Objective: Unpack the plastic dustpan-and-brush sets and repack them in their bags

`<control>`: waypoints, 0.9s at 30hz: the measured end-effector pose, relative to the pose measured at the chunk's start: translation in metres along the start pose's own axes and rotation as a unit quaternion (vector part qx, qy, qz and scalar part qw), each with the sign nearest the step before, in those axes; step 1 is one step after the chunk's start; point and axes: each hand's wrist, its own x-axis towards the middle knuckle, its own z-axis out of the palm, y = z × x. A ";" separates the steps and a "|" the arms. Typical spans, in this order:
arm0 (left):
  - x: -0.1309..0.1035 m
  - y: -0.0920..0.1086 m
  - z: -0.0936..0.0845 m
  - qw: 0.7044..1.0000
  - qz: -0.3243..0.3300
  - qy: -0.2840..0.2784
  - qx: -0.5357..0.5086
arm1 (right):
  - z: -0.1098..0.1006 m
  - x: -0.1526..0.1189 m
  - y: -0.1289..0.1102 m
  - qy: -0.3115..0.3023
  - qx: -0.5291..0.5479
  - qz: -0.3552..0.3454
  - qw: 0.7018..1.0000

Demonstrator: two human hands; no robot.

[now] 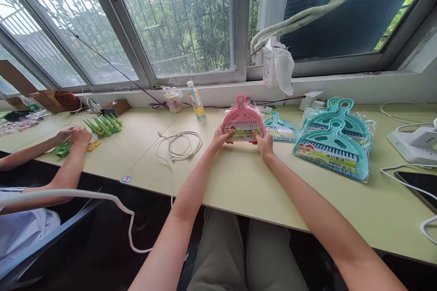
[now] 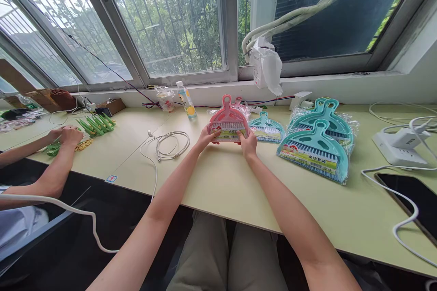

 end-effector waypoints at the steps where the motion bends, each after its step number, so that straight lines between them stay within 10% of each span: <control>1: 0.000 0.001 0.000 1.000 -0.002 -0.001 0.003 | 0.000 0.001 0.001 0.003 0.004 0.005 1.000; 27: 0.010 -0.013 -0.006 1.000 -0.008 0.010 0.026 | -0.009 0.007 -0.002 0.002 -0.120 0.005 0.993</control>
